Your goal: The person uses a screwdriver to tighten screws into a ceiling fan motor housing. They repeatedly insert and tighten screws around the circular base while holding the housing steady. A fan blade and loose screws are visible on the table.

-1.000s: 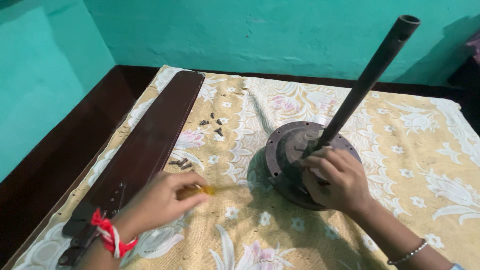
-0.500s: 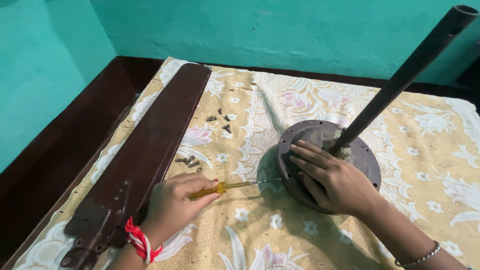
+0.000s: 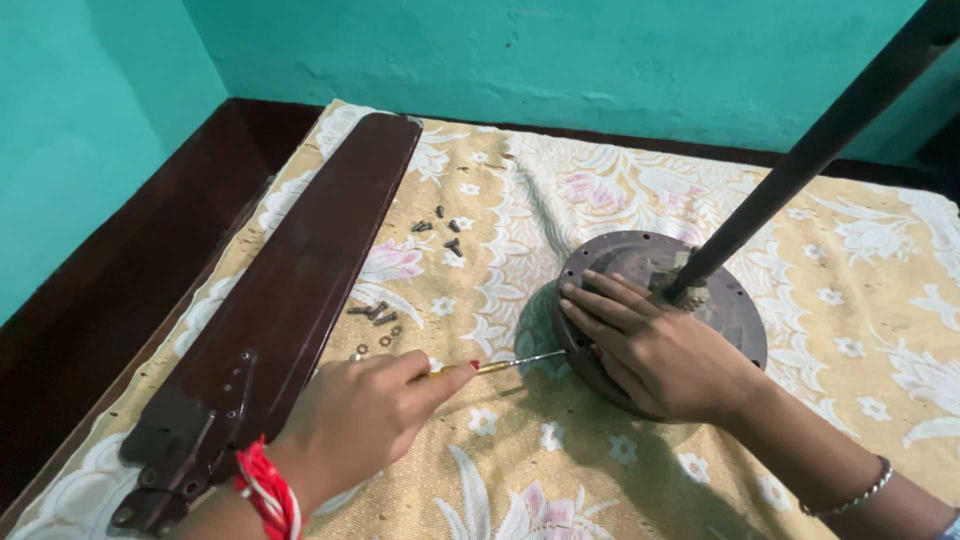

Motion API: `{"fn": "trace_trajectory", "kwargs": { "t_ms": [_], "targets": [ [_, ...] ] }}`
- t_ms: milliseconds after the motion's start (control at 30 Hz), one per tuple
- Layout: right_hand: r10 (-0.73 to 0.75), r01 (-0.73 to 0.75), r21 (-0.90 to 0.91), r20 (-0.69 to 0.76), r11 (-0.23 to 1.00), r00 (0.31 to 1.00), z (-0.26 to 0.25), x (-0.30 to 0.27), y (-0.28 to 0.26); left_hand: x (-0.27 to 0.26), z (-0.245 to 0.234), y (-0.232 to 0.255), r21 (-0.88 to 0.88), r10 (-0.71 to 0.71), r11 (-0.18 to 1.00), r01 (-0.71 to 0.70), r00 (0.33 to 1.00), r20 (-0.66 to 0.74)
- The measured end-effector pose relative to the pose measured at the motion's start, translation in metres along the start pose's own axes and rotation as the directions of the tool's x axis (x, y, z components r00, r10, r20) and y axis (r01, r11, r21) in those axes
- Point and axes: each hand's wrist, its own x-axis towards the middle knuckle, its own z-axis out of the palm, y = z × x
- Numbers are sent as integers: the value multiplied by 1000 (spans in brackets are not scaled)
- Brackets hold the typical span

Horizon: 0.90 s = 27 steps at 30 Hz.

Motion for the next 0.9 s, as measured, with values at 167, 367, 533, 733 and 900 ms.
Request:
{"fn": "trace_trajectory", "kwargs": {
  "t_ms": [167, 367, 533, 733, 900],
  "targets": [
    [-29, 29, 10, -12, 1000, 1000, -2, 2, 1, -8, 21, 19, -177, -69, 982, 68, 998, -3],
    [-66, 70, 188, -24, 980, 998, 6, -14, 14, -12, 48, 10, -216, -98, 973, 81, 993, -69],
    [263, -280, 96, -709, 955, 654, 23, -30, 19, -6, 49, 11, -18, -64, 998, 65, 998, 25],
    [749, -313, 739, -371, 596, 549, 13, -26, 45, 24, 9, -30, 21, 71, 997, -70, 996, -61],
    [791, -259, 910, -111, 324, 601, 11, -20, 52, 38, -3, -17, -186, -287, 915, 359, 901, 325]
  ]
}}
